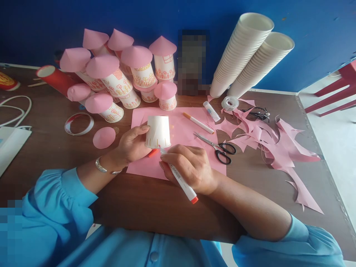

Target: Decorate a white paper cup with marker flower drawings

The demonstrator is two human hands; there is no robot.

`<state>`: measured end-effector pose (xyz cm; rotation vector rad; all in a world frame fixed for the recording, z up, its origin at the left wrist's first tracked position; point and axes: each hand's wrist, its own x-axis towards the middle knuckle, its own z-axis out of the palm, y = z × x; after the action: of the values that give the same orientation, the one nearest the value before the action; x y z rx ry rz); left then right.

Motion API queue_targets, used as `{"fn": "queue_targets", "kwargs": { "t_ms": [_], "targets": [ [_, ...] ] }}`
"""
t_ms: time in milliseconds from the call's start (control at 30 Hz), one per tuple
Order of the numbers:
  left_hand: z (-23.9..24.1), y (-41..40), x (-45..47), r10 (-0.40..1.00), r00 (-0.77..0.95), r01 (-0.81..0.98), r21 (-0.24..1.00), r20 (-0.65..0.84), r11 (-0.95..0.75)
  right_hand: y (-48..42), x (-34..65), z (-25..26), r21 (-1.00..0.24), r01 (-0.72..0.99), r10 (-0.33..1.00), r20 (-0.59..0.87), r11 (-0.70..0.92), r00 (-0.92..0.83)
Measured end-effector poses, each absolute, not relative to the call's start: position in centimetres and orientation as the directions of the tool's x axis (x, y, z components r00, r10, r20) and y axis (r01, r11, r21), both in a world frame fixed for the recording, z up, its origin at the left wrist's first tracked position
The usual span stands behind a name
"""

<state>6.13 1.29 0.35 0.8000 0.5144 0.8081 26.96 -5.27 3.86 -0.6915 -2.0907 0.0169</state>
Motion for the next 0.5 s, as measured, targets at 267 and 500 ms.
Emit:
{"fn": "queue_targets", "kwargs": {
  "t_ms": [267,500],
  "targets": [
    [0.55,0.97,6.24,0.81,0.568,-0.4,0.811,-0.145,0.426,-5.26,26.89,3.84,-0.258,0.472,0.478,0.762,0.843,-0.437],
    [0.53,0.76,6.4,0.819,0.559,-0.4,0.824,-0.128,0.401,-5.31,26.68,3.49,-0.288,0.454,0.496,0.741,0.844,-0.453]
  ]
}}
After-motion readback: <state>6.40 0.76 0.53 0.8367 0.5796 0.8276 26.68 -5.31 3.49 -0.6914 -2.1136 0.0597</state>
